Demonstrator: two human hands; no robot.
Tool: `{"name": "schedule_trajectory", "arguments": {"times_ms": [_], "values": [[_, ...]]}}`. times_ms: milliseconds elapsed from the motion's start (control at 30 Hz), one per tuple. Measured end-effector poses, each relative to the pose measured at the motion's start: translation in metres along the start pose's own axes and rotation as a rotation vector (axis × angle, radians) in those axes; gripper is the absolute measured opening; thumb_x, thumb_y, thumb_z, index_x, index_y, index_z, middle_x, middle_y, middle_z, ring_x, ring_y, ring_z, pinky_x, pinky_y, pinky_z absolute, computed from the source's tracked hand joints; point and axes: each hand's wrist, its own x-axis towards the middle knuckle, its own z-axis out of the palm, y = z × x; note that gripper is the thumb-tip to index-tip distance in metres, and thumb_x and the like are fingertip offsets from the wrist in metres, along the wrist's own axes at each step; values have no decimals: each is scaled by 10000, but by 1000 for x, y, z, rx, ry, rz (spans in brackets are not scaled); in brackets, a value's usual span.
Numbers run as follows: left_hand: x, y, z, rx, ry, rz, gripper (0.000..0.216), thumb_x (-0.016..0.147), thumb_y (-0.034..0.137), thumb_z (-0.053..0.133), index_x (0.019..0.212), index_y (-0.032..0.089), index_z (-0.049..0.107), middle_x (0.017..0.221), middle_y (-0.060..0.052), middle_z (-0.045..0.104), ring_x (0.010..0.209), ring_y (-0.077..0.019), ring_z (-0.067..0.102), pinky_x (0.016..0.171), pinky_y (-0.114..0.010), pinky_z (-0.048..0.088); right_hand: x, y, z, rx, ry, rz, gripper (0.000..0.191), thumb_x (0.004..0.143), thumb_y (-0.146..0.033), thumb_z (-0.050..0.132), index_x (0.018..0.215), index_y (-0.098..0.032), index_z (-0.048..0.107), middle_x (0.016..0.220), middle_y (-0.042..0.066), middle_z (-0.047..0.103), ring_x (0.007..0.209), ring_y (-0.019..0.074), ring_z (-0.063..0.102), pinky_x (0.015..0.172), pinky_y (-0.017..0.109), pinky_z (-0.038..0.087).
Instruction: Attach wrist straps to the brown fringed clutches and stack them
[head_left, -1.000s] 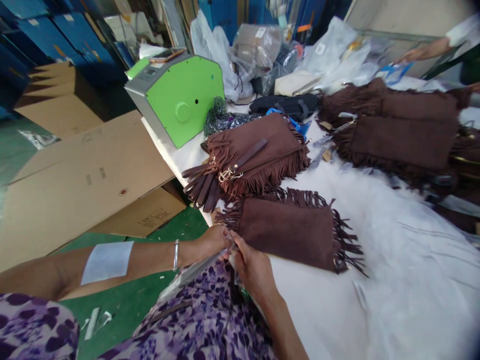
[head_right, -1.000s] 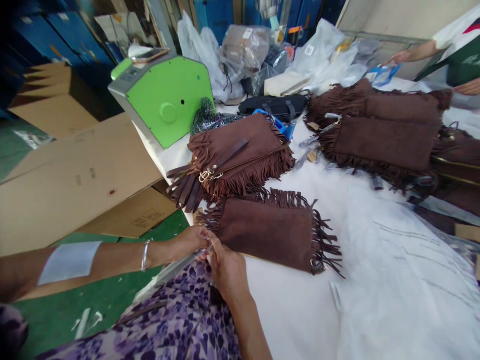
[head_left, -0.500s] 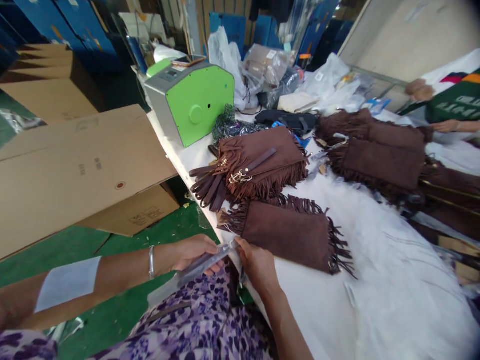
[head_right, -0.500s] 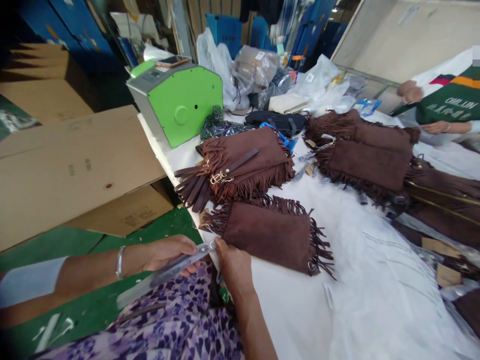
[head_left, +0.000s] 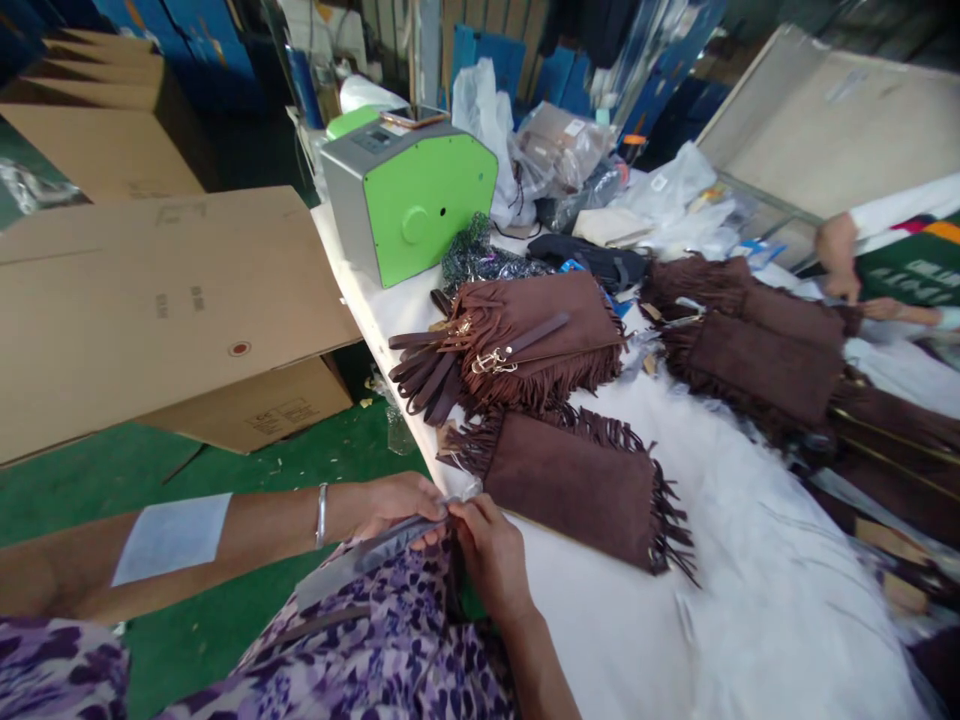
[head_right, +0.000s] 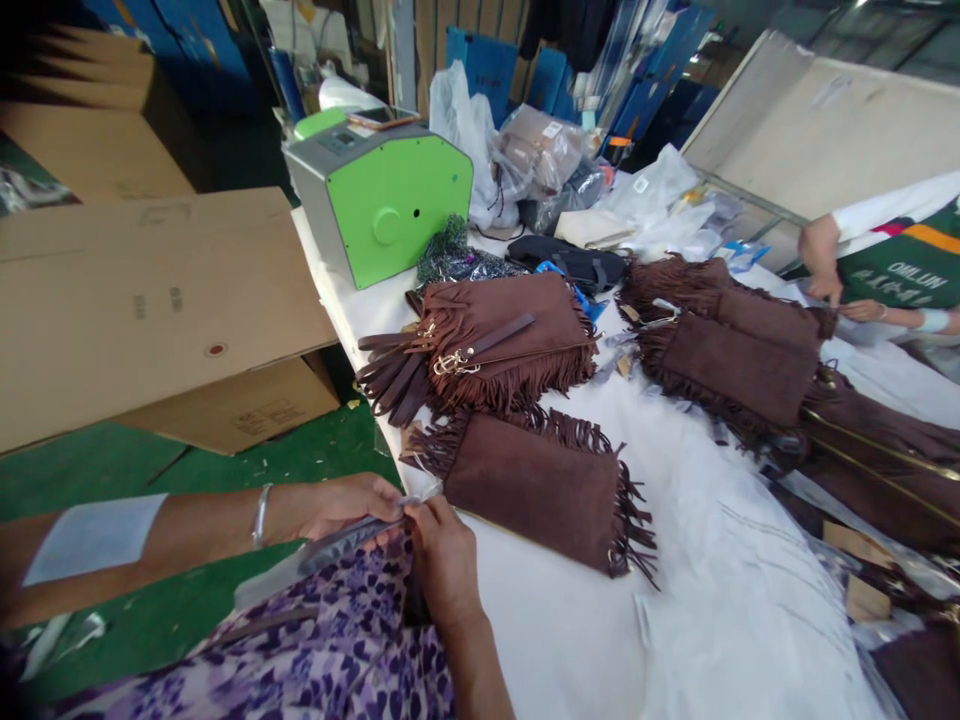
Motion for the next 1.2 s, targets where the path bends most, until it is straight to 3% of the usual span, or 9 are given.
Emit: {"name": "schedule_trajectory", "arguments": {"times_ms": [200,333,533,733,867,1033,1200], "values": [[-9,-2,-5,-111,-104,-29,327,641,279,766,883,80,675,764,-76,657,616,-139,571,584,-248,453,5,6,3,28,-13,-45,219,959,-153,471,1007,-228,671,946,19,612,815,132,594,715,195,435],[-3,-3,-5,-103,-68,-44,292,563,241,768,800,91,685,706,-71,660,563,-132,556,529,-237,428,5,6,3,58,-32,-46,258,966,-172,443,1051,-246,675,981,20,595,809,127,587,709,191,441],[5,-1,-1,-59,-38,-60,219,526,185,729,728,111,688,673,-62,668,571,-141,557,518,-236,434,9,6,-2,36,-70,-11,272,985,-222,417,943,-234,685,928,6,582,774,115,579,679,181,415],[-6,-2,-3,-94,-38,-72,219,564,272,760,681,96,702,649,-70,648,570,-146,555,547,-252,440,11,5,-7,-25,-134,29,253,999,-217,413,946,-235,660,955,10,597,795,120,591,700,183,416],[-2,-11,-5,-63,20,-82,223,568,286,735,681,97,703,633,-70,647,529,-140,541,519,-249,432,14,4,-8,-77,-175,25,207,1000,-201,437,944,-237,632,955,0,594,774,114,591,674,191,400],[6,-19,2,11,168,-2,190,547,216,667,723,147,651,664,-60,686,566,-163,587,508,-235,433,16,-3,-5,-177,-183,61,197,995,-186,425,903,-218,597,933,16,590,748,130,587,639,216,396],[4,-16,11,111,227,97,181,571,212,579,744,164,608,663,-32,669,556,-146,570,509,-222,403,19,-9,0,-255,-189,95,197,975,-157,417,897,-205,591,928,38,594,741,150,595,628,238,425]]}}
